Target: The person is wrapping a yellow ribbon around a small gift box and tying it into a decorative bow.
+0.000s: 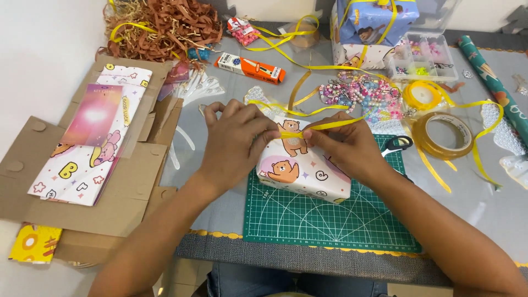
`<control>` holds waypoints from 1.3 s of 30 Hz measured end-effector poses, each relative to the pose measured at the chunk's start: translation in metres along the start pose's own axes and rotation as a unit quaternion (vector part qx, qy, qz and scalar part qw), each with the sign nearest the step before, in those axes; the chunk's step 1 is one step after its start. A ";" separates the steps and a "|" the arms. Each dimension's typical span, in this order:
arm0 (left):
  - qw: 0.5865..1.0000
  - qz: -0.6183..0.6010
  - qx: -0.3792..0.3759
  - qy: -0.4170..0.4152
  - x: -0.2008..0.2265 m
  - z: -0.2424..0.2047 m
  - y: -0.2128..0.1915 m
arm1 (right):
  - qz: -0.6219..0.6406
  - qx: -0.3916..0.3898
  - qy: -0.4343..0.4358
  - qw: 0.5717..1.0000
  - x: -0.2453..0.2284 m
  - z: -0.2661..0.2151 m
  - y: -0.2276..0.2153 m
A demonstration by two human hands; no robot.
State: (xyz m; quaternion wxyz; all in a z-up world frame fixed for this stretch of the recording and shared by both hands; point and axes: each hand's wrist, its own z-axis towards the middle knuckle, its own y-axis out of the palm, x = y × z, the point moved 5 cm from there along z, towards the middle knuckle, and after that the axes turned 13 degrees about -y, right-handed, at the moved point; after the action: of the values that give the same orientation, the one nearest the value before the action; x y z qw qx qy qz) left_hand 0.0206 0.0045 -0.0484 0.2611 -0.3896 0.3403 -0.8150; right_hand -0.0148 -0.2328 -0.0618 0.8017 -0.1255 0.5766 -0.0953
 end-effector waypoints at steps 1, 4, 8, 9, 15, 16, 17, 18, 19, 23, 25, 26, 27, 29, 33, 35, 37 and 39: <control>0.999 0.017 0.028 0.019 0.009 -0.008 -0.003 | -0.008 0.004 0.011 1.000 0.001 0.000 -0.001; 0.992 0.081 0.078 0.054 0.027 -0.035 0.005 | -0.025 0.008 0.031 0.999 -0.007 -0.001 0.000; 0.973 0.184 0.112 0.089 0.026 -0.066 0.046 | -0.091 -0.012 -0.007 0.996 0.003 0.008 -0.002; 0.973 0.184 0.113 0.087 0.030 -0.067 0.044 | -0.091 -0.015 -0.008 0.996 0.000 0.016 -0.004; 0.976 0.191 0.071 0.082 0.045 -0.064 0.033 | -0.206 -0.086 -0.060 0.973 -0.017 0.051 -0.002; 0.974 0.194 0.080 0.088 0.048 -0.064 0.031 | -0.214 -0.093 -0.070 0.970 -0.021 0.054 0.001; 0.972 0.196 0.088 0.094 0.050 -0.065 0.029 | -0.222 -0.101 -0.080 0.966 -0.024 0.057 0.005; 0.972 0.196 0.088 0.095 0.051 -0.065 0.028 | -0.222 -0.101 -0.080 0.966 -0.018 0.062 0.007; 0.968 0.207 0.094 0.103 0.053 -0.067 0.028 | -0.229 -0.109 -0.073 0.965 -0.011 0.067 0.010; 0.954 0.221 0.155 0.133 0.059 -0.073 0.021 | -0.164 -0.135 -0.014 0.977 0.000 0.073 0.023; 0.950 0.230 0.167 0.129 0.060 -0.082 0.013 | -0.166 -0.140 -0.005 0.976 0.003 0.069 0.025; 0.947 0.238 0.178 0.126 0.061 -0.087 0.010 | -0.167 -0.145 0.005 0.975 0.005 0.067 0.025; 0.947 0.238 0.178 0.125 0.065 -0.095 0.001 | -0.167 -0.146 0.005 0.975 0.006 0.070 0.025; 0.943 0.278 0.159 0.096 0.068 -0.108 -0.015 | -0.200 -0.159 0.107 0.961 0.019 0.070 0.024; 0.979 0.161 0.121 0.019 0.067 -0.139 -0.008 | -0.206 -0.170 0.120 0.956 0.022 0.069 0.024; 0.994 -0.004 0.009 -0.107 0.052 -0.153 0.011 | -0.243 -0.181 0.090 0.949 0.027 0.070 0.025; 0.983 -0.077 -0.042 -0.161 0.045 -0.153 0.017 | -0.256 -0.182 0.088 0.945 0.026 0.070 0.026; 0.961 -0.149 -0.092 -0.212 0.040 -0.157 0.025 | -0.269 -0.182 0.085 0.942 0.026 0.069 0.026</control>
State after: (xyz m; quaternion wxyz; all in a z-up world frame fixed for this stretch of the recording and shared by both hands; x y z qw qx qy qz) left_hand -0.1252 0.0167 -0.1219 0.1659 -0.6221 0.2887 -0.7086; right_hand 0.0587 -0.2095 -0.0729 0.6576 -0.4111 0.5951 -0.2108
